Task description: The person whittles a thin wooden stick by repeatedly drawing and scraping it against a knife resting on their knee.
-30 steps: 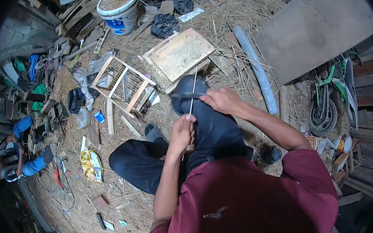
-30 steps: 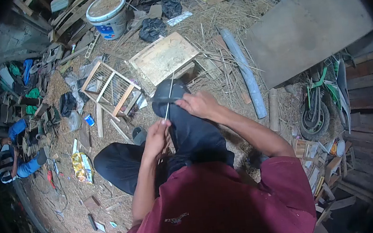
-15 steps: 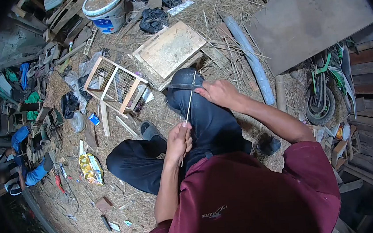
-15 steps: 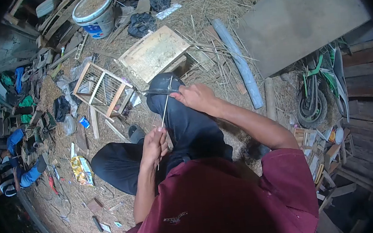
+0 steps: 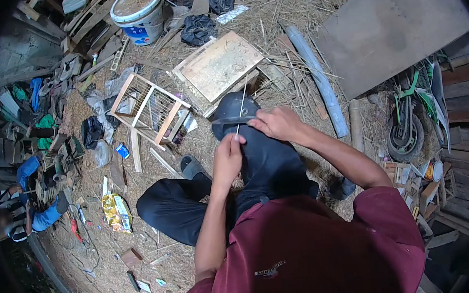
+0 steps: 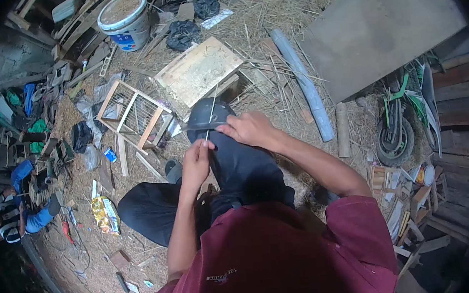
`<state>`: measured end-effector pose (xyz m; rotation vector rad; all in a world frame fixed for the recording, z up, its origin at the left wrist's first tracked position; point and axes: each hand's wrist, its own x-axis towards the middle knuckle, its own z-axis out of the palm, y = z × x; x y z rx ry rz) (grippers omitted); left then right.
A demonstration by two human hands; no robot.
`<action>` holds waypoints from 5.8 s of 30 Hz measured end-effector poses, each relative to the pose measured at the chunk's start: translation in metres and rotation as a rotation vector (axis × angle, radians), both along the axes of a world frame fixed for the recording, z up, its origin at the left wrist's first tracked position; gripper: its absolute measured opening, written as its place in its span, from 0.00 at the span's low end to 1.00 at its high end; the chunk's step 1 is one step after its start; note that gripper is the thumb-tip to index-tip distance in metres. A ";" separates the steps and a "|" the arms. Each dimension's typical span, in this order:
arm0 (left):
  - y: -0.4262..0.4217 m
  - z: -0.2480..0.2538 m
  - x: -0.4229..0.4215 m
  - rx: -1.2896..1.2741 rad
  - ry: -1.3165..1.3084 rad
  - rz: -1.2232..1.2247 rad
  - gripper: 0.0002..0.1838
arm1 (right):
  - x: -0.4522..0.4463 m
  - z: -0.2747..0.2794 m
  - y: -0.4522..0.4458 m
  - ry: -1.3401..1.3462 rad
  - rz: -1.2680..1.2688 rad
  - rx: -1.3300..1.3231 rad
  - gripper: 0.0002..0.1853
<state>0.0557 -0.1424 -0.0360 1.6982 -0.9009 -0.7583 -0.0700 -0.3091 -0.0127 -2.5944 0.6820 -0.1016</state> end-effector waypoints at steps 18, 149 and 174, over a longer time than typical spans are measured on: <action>0.084 0.033 -0.014 0.238 0.359 0.014 0.14 | -0.002 -0.006 -0.014 0.058 -0.173 0.095 0.31; 0.090 0.043 -0.008 0.252 1.264 -0.006 0.14 | -0.010 -0.009 0.006 0.069 -0.148 -0.016 0.31; 0.018 0.016 0.000 0.105 1.192 0.023 0.12 | 0.008 0.003 0.017 0.005 0.030 -0.029 0.30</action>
